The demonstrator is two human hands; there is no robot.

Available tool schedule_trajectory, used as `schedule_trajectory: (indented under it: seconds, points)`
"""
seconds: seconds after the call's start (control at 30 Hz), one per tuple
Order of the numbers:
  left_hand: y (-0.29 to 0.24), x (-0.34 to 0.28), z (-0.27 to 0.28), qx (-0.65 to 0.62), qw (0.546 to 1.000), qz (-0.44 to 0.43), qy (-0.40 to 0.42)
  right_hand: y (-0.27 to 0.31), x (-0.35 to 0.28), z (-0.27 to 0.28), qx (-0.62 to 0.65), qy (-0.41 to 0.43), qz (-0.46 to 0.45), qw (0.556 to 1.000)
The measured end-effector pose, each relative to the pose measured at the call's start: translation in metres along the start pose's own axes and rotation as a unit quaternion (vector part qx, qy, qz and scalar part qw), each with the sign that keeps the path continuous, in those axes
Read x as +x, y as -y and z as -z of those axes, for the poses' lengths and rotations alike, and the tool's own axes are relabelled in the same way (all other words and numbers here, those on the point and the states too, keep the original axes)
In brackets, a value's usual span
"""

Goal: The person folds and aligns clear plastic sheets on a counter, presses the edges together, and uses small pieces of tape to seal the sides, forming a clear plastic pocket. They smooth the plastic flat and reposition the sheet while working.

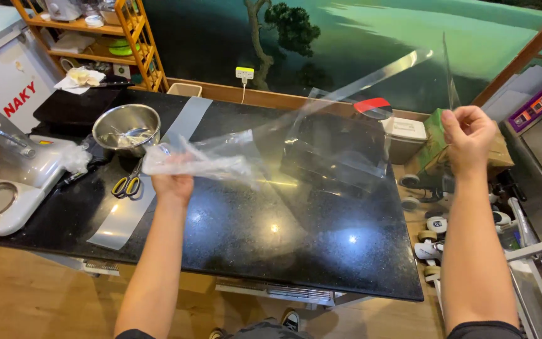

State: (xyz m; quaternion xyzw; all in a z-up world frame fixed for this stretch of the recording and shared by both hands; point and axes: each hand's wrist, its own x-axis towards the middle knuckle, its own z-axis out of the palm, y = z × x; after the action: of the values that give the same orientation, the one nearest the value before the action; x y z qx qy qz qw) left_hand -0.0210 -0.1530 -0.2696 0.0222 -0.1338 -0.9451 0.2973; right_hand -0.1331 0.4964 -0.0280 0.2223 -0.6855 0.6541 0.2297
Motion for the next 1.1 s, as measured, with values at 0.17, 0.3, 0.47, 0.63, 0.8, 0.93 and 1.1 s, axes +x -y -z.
schedule_trajectory:
  seconds: [0.17,0.3,0.47,0.63,0.8,0.93,1.1]
  points:
    - [-0.023,-0.068,-0.081,0.150,0.971,0.034,0.180,-0.007,-0.008,0.014,-0.052,0.027,0.005,0.998]
    - [-0.016,-0.131,-0.168,0.758,0.595,-0.112,0.242,-0.004,-0.007,0.015,-0.079,0.070,0.009,0.994]
    - [-0.017,-0.094,-0.106,0.893,0.338,-0.159,0.252,0.001,-0.005,0.020,-0.100,0.087,-0.002,0.991]
    - [-0.017,-0.036,0.039,0.851,0.481,-0.190,0.095,0.003,-0.011,0.034,-0.095,0.096,-0.003,0.991]
    - [0.000,-0.118,0.079,0.909,0.381,-0.129,0.110,0.063,-0.021,0.010,-0.146,0.081,-0.003,0.986]
    - [0.023,-0.177,0.081,0.925,0.305,-0.150,0.168,0.092,-0.021,-0.018,-0.176,0.067,-0.025,0.982]
    - [0.015,-0.149,0.109,0.967,0.241,-0.024,0.081,0.125,-0.017,-0.049,-0.200,0.103,-0.026,0.974]
